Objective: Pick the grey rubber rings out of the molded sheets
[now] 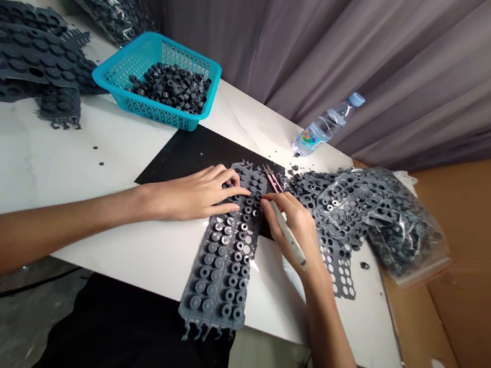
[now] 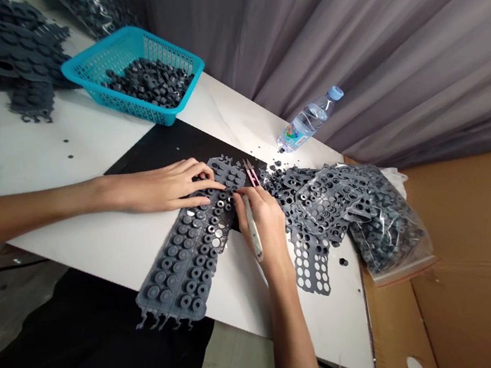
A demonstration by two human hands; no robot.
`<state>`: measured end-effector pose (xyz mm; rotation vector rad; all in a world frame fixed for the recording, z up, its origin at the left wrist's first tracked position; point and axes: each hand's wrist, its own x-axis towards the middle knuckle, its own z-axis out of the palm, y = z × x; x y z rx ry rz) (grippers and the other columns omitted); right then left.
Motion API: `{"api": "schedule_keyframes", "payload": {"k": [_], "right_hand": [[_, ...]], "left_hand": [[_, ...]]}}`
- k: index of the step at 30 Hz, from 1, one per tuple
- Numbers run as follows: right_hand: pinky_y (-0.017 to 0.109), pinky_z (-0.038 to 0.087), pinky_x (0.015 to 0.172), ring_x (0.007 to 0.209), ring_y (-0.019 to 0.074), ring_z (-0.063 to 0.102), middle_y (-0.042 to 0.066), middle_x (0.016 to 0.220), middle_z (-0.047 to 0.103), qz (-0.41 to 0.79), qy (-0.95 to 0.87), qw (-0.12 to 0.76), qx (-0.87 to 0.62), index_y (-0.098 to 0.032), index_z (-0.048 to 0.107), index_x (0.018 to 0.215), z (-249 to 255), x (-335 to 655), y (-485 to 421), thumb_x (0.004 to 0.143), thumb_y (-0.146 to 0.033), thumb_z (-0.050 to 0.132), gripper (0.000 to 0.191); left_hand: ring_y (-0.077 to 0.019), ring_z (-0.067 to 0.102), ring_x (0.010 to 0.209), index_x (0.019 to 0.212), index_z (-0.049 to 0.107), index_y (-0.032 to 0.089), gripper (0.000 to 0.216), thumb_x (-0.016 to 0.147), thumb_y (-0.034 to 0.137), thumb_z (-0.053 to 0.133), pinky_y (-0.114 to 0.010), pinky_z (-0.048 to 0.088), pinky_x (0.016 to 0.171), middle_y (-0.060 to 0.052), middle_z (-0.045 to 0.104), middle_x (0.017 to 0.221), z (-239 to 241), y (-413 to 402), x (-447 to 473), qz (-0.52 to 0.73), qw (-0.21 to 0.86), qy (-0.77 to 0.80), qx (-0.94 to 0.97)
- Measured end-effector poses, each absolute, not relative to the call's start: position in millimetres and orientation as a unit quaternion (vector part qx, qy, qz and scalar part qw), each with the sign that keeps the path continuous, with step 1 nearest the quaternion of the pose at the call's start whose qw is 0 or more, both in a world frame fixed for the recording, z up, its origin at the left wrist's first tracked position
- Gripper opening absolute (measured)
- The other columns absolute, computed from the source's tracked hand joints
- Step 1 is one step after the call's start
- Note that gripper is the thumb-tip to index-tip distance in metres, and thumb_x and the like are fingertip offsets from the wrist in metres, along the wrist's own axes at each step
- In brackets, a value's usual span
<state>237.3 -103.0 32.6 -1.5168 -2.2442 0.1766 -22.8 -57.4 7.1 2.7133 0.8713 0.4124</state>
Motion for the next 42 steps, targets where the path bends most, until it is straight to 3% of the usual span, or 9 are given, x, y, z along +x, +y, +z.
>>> {"api": "schedule_keyframes", "payload": {"k": [30,42], "right_hand": [[0.035,0.051,0.078,0.091,0.0248,0.07,0.009,0.107,0.073,0.071,-0.812,0.2,-0.543,-0.024,0.071,0.112,34.0,236.8,-104.3,0.108,-0.043,0.052,0.027],[0.035,0.052,0.082,0.099,0.0257,0.07,0.011,0.114,0.073,0.073,-0.829,0.161,-0.53,-0.023,0.066,0.122,37.0,235.4,-107.9,0.11,-0.041,0.05,0.027]], "left_hand": [[-0.0331,0.046,0.131,0.156,0.046,0.025,0.057,0.112,0.056,0.026,-0.05,0.036,0.115,-0.014,0.049,0.143,7.8,-57.1,-22.8,0.136,0.123,0.299,0.937],[-0.0328,0.047,0.132,0.157,0.045,0.025,0.056,0.113,0.055,0.027,-0.05,0.036,0.116,-0.014,0.049,0.143,6.1,-56.3,-22.7,0.134,0.116,0.299,0.938]]}}
